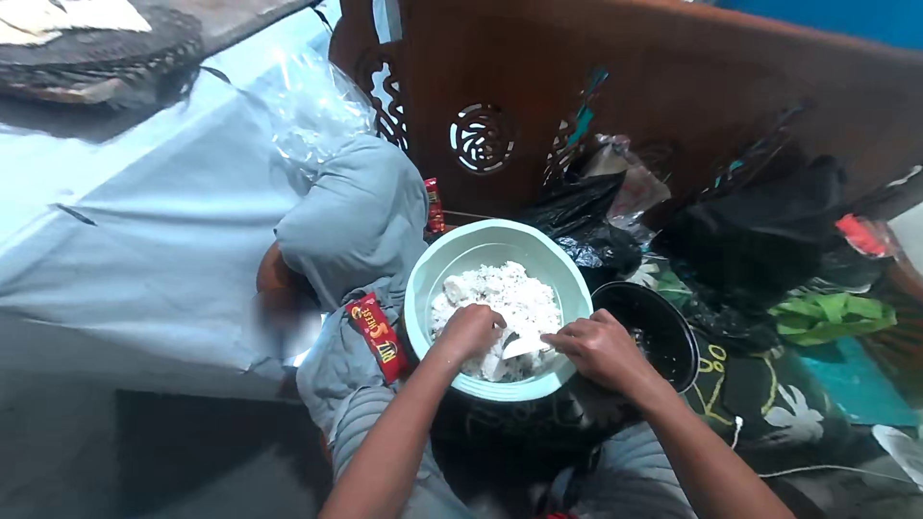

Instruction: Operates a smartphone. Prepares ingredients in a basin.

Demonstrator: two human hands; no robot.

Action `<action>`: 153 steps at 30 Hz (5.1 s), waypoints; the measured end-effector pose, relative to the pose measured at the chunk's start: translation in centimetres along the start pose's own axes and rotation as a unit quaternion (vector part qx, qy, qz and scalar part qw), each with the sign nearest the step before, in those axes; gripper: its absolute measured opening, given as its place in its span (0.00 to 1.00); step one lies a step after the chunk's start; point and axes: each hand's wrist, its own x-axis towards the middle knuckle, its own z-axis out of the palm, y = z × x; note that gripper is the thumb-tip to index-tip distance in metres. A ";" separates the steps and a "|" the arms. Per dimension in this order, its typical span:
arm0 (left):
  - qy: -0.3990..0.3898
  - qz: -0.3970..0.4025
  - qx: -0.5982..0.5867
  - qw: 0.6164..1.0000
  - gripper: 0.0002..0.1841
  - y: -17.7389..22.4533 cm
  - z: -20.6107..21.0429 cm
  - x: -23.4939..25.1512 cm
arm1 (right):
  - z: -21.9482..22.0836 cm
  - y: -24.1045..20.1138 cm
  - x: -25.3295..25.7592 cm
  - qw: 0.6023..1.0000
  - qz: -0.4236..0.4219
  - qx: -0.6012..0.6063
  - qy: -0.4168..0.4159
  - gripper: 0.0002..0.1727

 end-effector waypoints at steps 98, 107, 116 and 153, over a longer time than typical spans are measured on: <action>0.423 -0.167 -0.167 0.875 0.10 -8.5 -3.8 -2.3 | -0.1 3.0 13.3 0.963 0.156 0.171 -0.135 0.39; 0.422 -0.173 -0.216 0.864 0.10 -8.6 -4.2 -2.4 | 3.5 1.9 12.7 0.965 0.116 0.193 -0.133 0.26; 0.408 -0.178 -0.229 0.865 0.10 -9.0 -4.2 -2.2 | 2.6 0.3 12.1 0.971 0.064 0.167 -0.157 0.26; 0.410 -0.156 -0.239 0.866 0.09 -9.2 -4.4 -2.2 | 5.8 3.9 17.1 0.987 -0.065 -0.138 -0.048 0.08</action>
